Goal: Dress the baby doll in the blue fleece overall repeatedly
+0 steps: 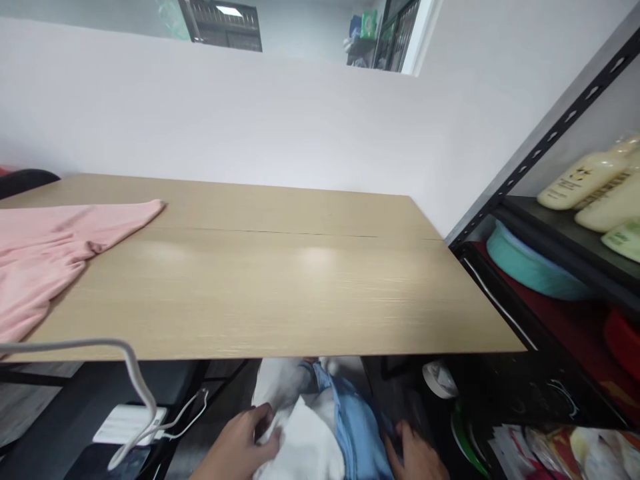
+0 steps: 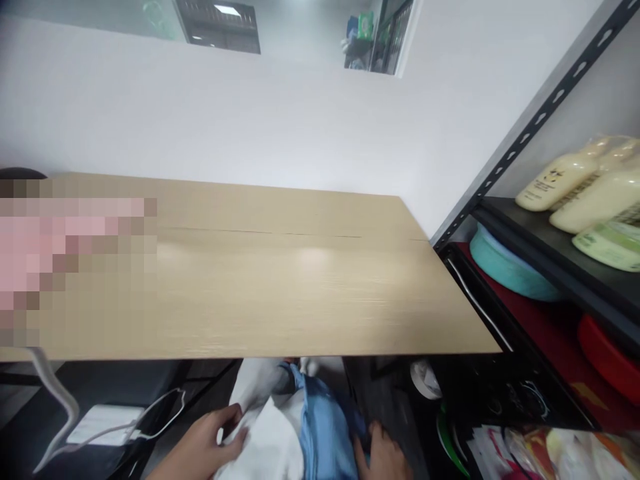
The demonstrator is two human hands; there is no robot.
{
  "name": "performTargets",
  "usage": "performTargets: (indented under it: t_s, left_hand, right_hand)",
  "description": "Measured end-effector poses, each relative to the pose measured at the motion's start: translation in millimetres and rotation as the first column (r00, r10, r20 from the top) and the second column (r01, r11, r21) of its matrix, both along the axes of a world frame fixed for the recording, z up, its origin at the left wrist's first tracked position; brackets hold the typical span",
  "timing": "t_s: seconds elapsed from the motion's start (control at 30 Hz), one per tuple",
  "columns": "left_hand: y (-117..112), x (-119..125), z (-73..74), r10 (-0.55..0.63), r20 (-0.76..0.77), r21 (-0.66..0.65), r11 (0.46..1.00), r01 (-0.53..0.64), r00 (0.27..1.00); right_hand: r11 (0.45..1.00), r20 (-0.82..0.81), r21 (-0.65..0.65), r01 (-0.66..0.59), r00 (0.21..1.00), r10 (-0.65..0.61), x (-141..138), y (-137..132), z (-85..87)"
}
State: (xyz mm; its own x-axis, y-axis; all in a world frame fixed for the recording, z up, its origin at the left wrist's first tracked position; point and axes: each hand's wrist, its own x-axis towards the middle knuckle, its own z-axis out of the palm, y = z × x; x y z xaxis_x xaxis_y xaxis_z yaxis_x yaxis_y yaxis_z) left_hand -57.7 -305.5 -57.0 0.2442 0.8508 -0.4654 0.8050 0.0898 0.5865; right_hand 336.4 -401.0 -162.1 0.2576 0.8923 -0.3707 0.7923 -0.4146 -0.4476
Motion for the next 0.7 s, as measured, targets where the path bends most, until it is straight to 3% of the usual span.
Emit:
performTargets:
  t_s: [0.17, 0.3, 0.4, 0.47, 0.6, 0.7]
  left_hand:
    - [0.2, 2.9, 2.9, 0.014, 0.000, -0.007, 1.000, -0.014, 1.000]
    - [0.6, 2.5, 1.0, 0.036, 0.023, -0.020, 0.999, -0.035, 0.999]
    - [0.7, 1.1, 2.0, 0.063, 0.047, -0.024, 0.998, -0.062, 0.997]
    - [0.9, 0.4, 3.2, 0.059, 0.044, -0.030, 0.998, -0.058, 0.997]
    - [1.2, -0.2, 4.1, 0.046, 0.040, -0.049, 0.998, -0.044, 0.998]
    - [1.2, -1.1, 2.8, 0.052, 0.042, -0.042, 0.998, -0.050, 0.998]
  right_hand:
    - [0.983, -0.171, 0.145, 0.115, 0.981, -0.090, -10.2, 2.7, -3.2]
    - [0.926, -0.358, 0.291, 0.242, 0.925, -0.129, -20.1, 10.5, -8.2]
    - [0.904, -0.357, 0.302, 0.303, 0.915, -0.188, -21.7, 15.5, -8.6]
    - [0.926, -0.314, 0.252, 0.282, 0.929, -0.198, -17.1, 18.2, -8.7]
    - [0.992, -0.192, 0.053, 0.117, 0.976, -0.105, 0.9, 19.0, -7.3]
    - [0.998, -0.142, 0.040, 0.039, 0.989, -0.033, 9.3, 16.5, -3.7]
